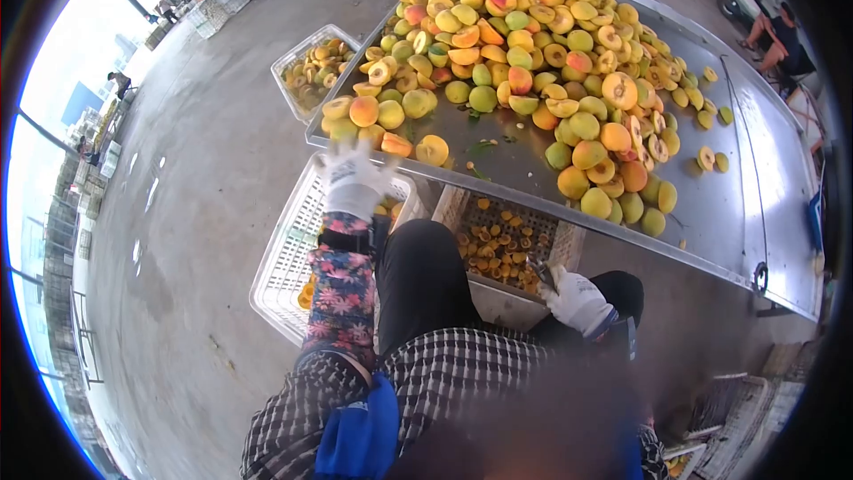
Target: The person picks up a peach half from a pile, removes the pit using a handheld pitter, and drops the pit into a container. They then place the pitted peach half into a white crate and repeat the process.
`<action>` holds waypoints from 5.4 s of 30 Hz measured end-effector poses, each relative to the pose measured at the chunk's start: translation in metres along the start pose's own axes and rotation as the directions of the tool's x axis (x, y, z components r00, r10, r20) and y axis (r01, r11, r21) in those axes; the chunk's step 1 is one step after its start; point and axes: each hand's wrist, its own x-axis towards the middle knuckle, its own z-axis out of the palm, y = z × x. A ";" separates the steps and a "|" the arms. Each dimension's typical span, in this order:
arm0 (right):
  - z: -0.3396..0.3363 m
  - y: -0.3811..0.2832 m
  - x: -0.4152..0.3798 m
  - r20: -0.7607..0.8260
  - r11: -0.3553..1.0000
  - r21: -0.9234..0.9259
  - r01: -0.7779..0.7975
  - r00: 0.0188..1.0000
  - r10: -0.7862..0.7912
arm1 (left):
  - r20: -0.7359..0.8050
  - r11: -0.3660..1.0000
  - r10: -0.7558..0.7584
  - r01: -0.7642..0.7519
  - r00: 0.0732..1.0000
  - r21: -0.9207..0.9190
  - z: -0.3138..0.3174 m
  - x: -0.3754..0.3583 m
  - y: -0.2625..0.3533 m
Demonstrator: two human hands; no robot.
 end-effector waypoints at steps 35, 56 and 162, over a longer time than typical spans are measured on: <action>-0.047 -0.078 0.023 -0.630 0.959 -0.103 0.264 0.729 -0.268 | 0.349 -0.664 0.402 0.532 0.847 -0.526 -0.013 -0.034 0.165; -0.016 -0.066 0.016 -0.399 0.977 -0.007 0.213 0.895 -0.198 | 0.235 -0.336 0.185 0.286 0.954 -0.897 -0.019 -0.066 0.165; 0.005 -0.019 0.019 -0.485 0.876 0.357 0.324 0.866 -0.123 | 0.655 -0.853 0.310 0.506 0.689 -0.129 0.026 -0.028 0.137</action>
